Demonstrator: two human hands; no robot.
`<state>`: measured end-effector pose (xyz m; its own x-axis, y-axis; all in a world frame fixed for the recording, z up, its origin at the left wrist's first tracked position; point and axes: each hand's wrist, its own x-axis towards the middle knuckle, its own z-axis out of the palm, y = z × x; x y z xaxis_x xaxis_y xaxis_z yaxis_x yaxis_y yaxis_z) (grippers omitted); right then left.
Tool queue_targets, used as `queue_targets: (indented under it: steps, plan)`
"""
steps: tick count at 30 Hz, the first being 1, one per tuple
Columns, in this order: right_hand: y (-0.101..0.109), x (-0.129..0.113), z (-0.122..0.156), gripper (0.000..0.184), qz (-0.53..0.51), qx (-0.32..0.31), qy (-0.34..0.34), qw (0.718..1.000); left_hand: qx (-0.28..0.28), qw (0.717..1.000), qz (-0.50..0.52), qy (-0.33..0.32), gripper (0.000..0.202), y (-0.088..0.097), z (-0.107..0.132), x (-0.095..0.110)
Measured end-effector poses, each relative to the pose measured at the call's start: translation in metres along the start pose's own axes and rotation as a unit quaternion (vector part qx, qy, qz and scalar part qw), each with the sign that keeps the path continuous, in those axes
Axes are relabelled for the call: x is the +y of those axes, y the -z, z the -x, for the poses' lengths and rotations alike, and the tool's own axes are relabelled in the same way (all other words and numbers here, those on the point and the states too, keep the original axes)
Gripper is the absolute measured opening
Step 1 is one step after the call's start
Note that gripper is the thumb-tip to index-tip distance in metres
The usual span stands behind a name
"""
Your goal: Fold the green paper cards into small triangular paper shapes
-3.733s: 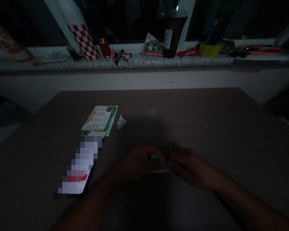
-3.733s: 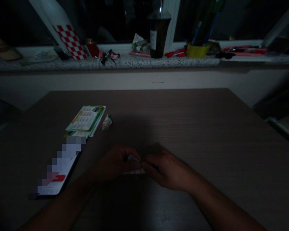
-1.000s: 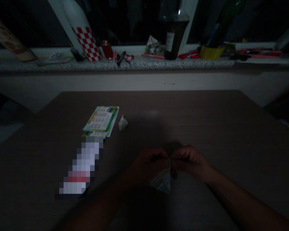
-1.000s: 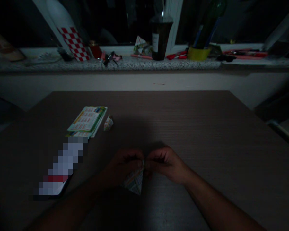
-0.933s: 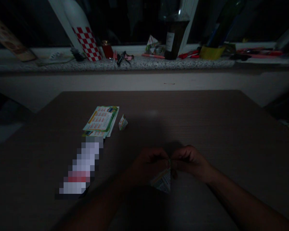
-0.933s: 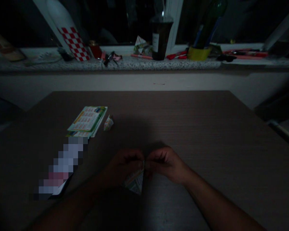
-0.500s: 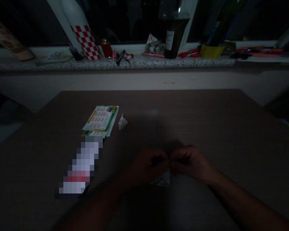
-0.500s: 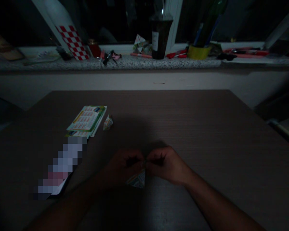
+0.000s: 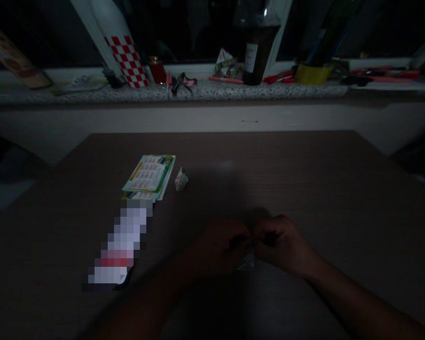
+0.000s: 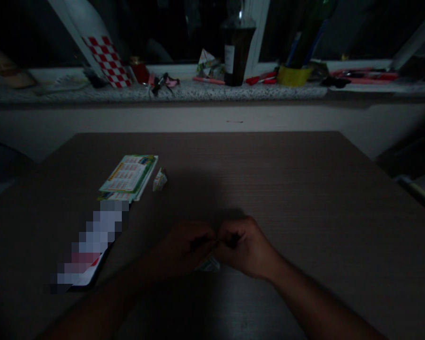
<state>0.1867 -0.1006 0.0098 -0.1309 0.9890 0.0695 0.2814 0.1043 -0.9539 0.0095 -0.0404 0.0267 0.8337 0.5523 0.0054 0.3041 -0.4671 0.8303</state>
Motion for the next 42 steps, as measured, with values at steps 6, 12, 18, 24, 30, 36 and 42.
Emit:
queue_targets:
  steps: [6,12,18,24,30,36,42]
  plan:
    - [0.001,-0.002,0.000,0.016,0.021,0.030,0.048,0.998,-0.005,0.997,0.069,0.026,0.017,0.002,0.000,0.006]
    - [0.002,-0.003,0.000,0.016,0.027,0.031,0.068,0.997,0.004,0.994,0.080,0.070,0.014,-0.002,0.000,0.005]
    - [0.001,-0.001,0.001,0.016,0.024,0.015,0.053,0.998,0.024,0.993,0.071,0.086,0.012,-0.007,-0.001,0.004]
    - [0.003,0.002,0.000,0.009,-0.046,-0.022,-0.018,0.999,0.029,0.976,0.183,0.114,0.015,-0.006,0.000,0.000]
    - [0.006,-0.001,-0.002,0.009,-0.064,-0.039,-0.028,0.997,0.038,0.957,0.251,0.143,0.016,-0.003,-0.002,0.000]
    - [0.007,-0.002,-0.002,0.012,-0.021,-0.032,0.010,0.999,0.014,0.959,0.246,0.143,0.019,-0.005,-0.001,0.000]
    - [0.002,-0.002,-0.001,0.019,-0.009,0.011,0.042,0.999,0.007,0.972,0.199,0.126,0.017,-0.008,0.001,0.004]
